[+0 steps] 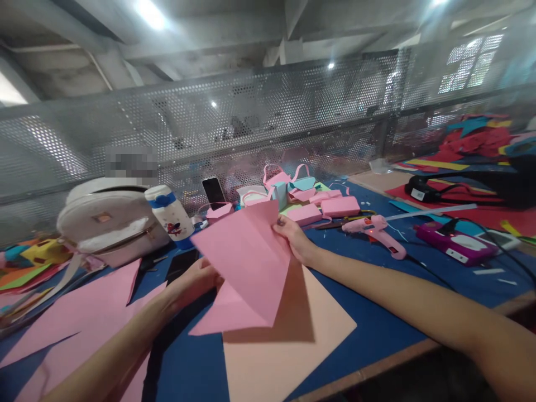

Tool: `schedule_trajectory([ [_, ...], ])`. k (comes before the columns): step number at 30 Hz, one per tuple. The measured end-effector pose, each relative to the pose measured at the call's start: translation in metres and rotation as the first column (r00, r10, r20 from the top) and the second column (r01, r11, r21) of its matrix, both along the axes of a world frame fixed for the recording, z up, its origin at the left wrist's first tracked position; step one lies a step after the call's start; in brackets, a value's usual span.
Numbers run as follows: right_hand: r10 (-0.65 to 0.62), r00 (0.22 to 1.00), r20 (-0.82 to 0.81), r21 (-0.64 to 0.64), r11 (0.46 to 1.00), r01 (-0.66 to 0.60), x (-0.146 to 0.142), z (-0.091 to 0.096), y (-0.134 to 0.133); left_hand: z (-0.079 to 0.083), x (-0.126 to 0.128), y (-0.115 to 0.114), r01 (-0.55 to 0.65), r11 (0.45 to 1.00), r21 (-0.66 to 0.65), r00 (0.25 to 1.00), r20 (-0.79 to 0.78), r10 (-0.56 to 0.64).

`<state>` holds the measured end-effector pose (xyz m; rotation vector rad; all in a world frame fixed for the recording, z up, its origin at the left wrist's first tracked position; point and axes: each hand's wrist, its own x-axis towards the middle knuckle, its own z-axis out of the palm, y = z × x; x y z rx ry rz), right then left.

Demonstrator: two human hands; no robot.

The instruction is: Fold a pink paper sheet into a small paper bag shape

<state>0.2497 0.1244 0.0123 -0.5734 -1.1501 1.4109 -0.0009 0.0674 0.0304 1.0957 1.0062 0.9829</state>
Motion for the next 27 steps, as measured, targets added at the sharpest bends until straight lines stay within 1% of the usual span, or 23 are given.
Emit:
schedule_trajectory([
  [2,-0.024,1.000,-0.019,-0.008,1.000,0.024,0.000,0.001,0.000,0.004,-0.001,-0.003,0.077,0.997,-0.006,0.996,-0.038,-0.077],
  [4,-0.038,0.999,-0.026,-0.009,0.999,0.038,0.001,0.003,-0.002,0.010,0.001,-0.007,0.148,0.989,0.018,0.985,-0.088,-0.146],
  [6,-0.040,0.999,-0.025,0.001,0.999,0.040,0.001,0.005,-0.003,0.014,0.005,-0.011,0.180,0.982,0.052,0.978,-0.114,-0.173],
  [8,-0.036,0.999,-0.023,0.020,0.999,0.037,0.001,0.005,-0.004,0.015,0.008,-0.013,0.136,0.984,0.112,0.984,-0.131,-0.121],
  [10,-0.029,0.999,-0.028,0.042,0.999,0.030,0.001,0.005,-0.002,0.013,0.008,-0.011,0.026,0.979,0.203,0.988,-0.153,0.005],
  [12,-0.018,0.999,-0.033,0.056,0.998,0.020,0.002,0.002,0.001,0.011,0.003,-0.005,-0.107,0.956,0.274,0.976,-0.154,0.153],
  [14,-0.007,1.000,-0.028,0.061,0.998,0.008,0.004,-0.002,0.007,0.009,-0.006,0.003,-0.198,0.935,0.295,0.958,-0.145,0.248],
  [16,-0.002,1.000,-0.016,0.063,0.998,0.003,0.007,-0.007,0.015,0.010,-0.016,0.009,-0.228,0.933,0.277,0.948,-0.157,0.278],
  [21,0.022,1.000,-0.018,0.043,0.999,-0.021,0.019,-0.021,0.031,0.016,-0.033,0.015,-0.235,0.942,0.241,0.941,-0.187,0.283],
  [24,0.063,0.997,-0.040,0.016,0.998,-0.063,0.024,-0.023,0.031,0.019,-0.038,0.020,-0.271,0.925,0.267,0.926,-0.189,0.326],
  [27,0.105,0.993,-0.060,-0.034,0.994,-0.107,0.024,-0.018,0.023,0.017,-0.043,0.026,-0.318,0.893,0.318,0.905,-0.180,0.386],
])
